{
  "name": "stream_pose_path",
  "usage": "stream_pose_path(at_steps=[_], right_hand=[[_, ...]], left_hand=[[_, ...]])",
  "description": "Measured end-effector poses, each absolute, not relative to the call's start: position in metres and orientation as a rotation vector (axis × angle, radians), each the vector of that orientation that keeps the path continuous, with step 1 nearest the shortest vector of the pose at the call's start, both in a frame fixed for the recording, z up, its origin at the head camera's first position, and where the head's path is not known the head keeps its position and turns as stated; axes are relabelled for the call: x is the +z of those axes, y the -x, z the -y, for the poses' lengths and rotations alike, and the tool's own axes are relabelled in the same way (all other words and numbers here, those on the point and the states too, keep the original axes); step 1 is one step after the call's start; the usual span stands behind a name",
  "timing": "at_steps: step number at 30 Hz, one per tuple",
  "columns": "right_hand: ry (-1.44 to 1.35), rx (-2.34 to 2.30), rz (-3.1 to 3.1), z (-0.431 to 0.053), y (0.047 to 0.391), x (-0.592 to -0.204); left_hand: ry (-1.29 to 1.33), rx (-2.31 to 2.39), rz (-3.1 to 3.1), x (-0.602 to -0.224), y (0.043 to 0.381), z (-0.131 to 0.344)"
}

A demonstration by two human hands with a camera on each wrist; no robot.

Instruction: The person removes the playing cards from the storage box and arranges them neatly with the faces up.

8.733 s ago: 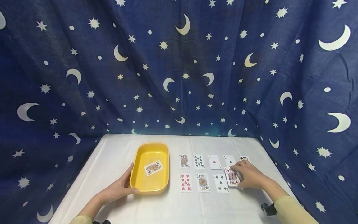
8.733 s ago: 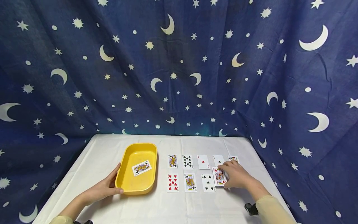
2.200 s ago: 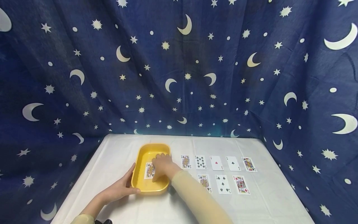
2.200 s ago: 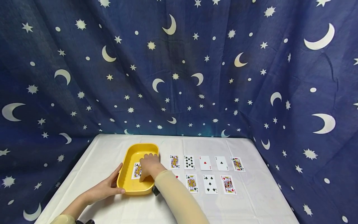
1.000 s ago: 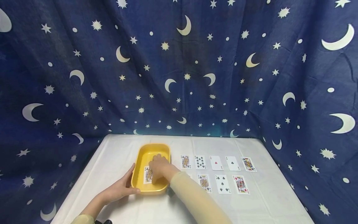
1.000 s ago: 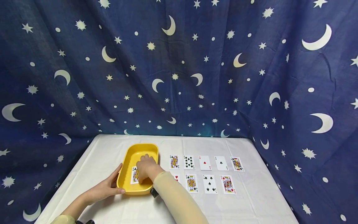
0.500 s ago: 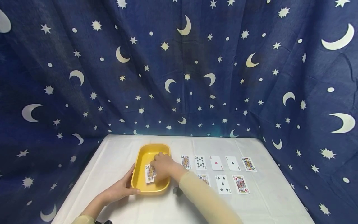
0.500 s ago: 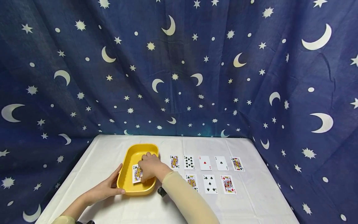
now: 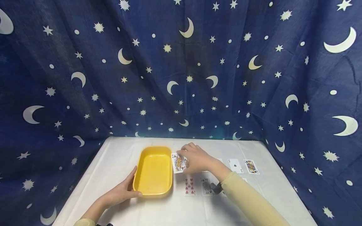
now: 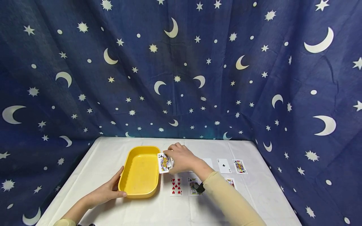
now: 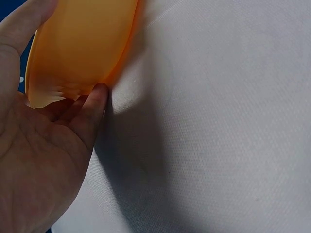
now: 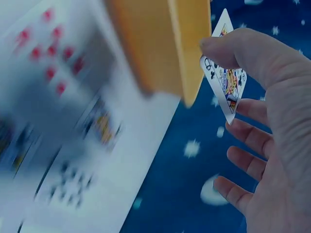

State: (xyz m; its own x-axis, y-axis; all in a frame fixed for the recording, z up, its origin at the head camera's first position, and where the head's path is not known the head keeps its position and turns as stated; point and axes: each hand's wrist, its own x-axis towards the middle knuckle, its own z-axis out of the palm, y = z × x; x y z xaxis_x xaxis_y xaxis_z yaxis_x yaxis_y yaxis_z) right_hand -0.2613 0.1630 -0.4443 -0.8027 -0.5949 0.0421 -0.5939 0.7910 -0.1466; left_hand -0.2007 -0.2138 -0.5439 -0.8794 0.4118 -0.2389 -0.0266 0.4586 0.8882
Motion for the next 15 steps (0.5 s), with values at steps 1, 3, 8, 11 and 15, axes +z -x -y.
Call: stream_pose_path(at_steps=[1,3,8,11,15], right_hand=[[0.969,-0.233,-2.978,-0.174,0.260,-0.444],[0.931,-0.227,-2.997,-0.196,0.257,-0.446],[0.829,-0.201,-3.016,-0.255,0.245,-0.465],[0.756,-0.190,-3.010,-0.288,0.232,-0.480],[0.675,-0.198,-3.019,-0.325,0.214,-0.493]], left_hand=[[-0.322,1.405,-2.292,-0.544,0.200,0.214],[-0.322,1.407,-2.293,-0.544,0.200,0.214],[-0.319,1.396,-2.300,-0.543,0.200,0.213],[-0.319,1.389,-2.302,-0.541,0.199,0.213],[-0.338,1.396,-2.297,-0.539,0.199,0.212]])
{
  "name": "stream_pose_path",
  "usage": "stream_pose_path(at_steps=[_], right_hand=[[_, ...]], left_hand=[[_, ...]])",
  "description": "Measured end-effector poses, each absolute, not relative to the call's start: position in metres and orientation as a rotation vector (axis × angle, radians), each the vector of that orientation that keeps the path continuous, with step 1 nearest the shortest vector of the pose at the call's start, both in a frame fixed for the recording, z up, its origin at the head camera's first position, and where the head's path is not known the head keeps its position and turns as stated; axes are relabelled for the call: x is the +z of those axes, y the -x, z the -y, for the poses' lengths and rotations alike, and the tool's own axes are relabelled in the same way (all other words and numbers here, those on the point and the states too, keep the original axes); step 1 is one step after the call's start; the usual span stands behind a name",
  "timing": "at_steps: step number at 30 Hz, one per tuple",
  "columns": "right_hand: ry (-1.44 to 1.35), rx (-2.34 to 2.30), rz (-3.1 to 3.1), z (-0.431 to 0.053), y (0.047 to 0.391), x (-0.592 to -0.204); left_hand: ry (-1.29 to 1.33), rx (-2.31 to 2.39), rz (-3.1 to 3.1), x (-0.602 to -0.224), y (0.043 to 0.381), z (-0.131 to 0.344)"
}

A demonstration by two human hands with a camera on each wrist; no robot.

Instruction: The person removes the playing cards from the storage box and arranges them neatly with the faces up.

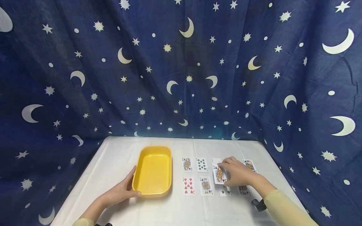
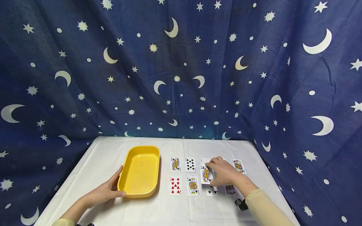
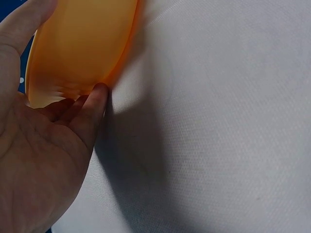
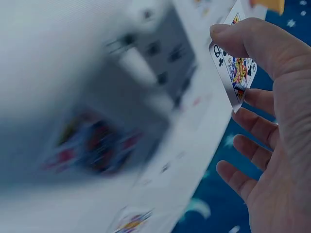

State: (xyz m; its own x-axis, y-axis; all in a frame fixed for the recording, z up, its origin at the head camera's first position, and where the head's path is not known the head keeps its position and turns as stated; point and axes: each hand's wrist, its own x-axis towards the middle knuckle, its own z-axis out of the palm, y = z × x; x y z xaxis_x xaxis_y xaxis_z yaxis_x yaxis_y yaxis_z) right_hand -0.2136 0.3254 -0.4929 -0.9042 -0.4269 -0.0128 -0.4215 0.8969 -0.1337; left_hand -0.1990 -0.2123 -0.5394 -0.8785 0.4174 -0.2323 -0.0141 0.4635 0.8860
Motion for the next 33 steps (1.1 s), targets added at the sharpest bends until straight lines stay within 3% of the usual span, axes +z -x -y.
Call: stream_pose_path(at_steps=[18,33], right_hand=[[0.419,-0.101,-3.053,-0.438,0.164,-0.515],[0.492,0.083,-3.008,-0.464,0.161,-0.520]], left_hand=[[-0.295,1.372,-2.316,-0.540,0.200,0.212],[-0.287,1.389,-2.302,-0.540,0.200,0.211]])
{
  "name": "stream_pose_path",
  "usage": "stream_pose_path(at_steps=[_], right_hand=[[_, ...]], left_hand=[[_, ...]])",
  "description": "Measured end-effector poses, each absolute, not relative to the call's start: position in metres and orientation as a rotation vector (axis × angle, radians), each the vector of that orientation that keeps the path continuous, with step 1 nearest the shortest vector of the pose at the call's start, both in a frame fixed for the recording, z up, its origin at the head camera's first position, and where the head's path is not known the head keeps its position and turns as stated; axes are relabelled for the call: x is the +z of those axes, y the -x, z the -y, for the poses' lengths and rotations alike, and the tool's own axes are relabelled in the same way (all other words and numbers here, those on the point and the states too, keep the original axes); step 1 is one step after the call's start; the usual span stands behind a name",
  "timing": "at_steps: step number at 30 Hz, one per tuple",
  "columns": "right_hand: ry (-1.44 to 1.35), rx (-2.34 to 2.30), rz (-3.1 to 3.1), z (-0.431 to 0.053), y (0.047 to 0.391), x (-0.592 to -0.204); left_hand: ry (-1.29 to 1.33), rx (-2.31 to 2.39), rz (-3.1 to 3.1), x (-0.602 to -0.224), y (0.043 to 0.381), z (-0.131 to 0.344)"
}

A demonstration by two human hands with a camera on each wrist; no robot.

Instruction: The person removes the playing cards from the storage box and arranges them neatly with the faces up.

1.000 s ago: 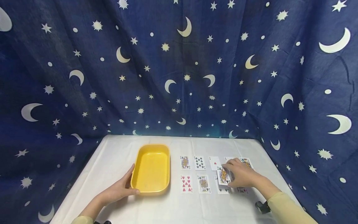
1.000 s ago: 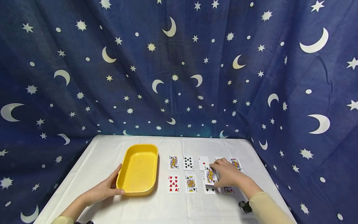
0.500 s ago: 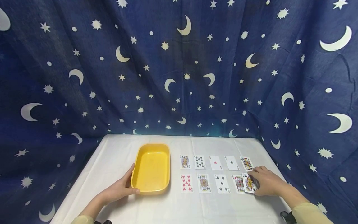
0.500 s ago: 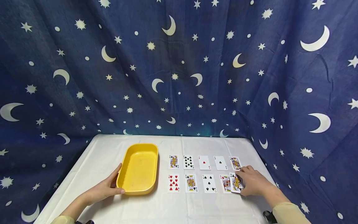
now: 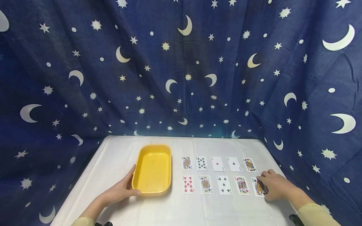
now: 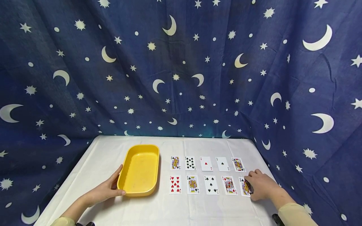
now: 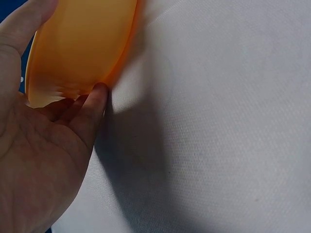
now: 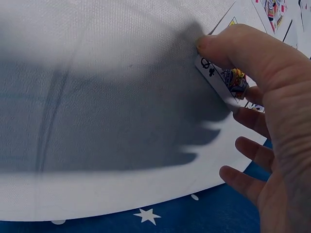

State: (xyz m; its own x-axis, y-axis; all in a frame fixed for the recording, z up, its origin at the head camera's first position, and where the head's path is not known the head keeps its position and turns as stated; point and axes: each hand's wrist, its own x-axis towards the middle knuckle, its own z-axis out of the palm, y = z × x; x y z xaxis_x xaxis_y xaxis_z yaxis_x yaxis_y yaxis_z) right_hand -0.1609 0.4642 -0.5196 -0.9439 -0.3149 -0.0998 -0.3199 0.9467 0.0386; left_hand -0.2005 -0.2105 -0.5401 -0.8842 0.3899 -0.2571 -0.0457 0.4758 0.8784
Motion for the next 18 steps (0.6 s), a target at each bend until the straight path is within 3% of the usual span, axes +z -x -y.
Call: stream_pose_path(at_steps=[18], right_hand=[[0.307,-0.059,-2.963,-0.4684,0.1625,-0.5209]], left_hand=[[-0.299,1.384,-2.300,-0.5423,0.1993,0.2120]])
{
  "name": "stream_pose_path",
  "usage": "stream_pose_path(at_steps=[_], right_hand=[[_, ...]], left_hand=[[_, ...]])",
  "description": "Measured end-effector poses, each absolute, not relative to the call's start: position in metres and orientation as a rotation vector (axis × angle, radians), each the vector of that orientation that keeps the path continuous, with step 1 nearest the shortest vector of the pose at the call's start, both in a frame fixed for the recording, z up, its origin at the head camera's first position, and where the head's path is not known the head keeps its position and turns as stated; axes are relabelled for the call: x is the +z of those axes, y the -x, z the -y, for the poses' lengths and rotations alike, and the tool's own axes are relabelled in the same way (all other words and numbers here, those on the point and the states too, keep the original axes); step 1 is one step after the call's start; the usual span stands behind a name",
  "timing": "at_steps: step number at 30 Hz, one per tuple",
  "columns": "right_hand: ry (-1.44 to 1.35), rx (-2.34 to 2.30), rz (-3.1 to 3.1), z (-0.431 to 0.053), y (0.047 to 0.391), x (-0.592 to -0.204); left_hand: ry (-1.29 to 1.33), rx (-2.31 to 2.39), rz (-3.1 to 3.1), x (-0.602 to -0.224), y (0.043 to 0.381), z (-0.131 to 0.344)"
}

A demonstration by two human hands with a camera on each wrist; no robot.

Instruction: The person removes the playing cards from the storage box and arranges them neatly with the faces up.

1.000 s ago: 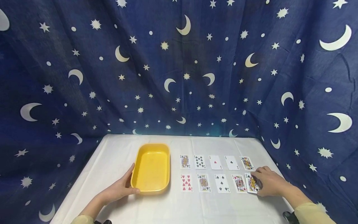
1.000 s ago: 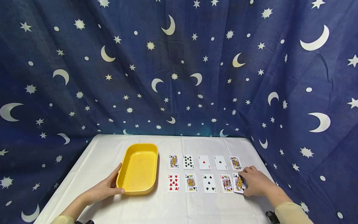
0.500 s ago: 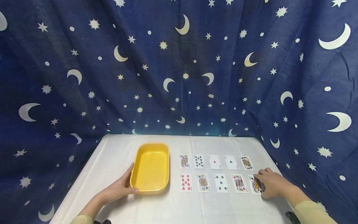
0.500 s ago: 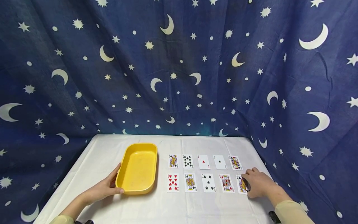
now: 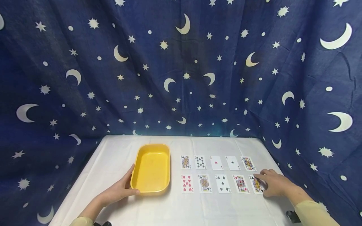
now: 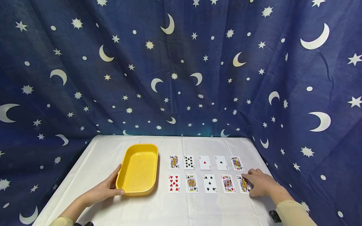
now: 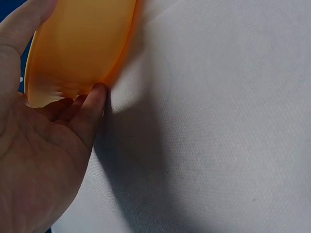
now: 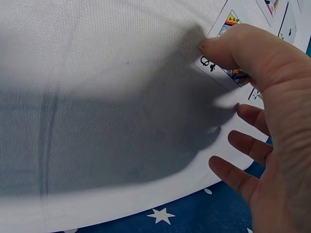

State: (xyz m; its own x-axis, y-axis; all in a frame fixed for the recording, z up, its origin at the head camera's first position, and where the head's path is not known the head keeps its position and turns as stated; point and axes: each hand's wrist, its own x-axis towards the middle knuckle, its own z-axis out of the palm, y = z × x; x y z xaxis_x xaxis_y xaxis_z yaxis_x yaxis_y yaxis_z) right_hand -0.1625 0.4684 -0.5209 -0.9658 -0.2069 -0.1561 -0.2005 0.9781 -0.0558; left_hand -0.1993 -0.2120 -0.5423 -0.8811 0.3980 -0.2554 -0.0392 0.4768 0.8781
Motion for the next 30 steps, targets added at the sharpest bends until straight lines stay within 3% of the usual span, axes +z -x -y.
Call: stream_pose_path(at_steps=[30], right_hand=[[0.276,-0.154,-3.214,-0.458,0.170,-0.525]], left_hand=[[-0.240,1.360,-2.350,-0.533,0.195,0.218]])
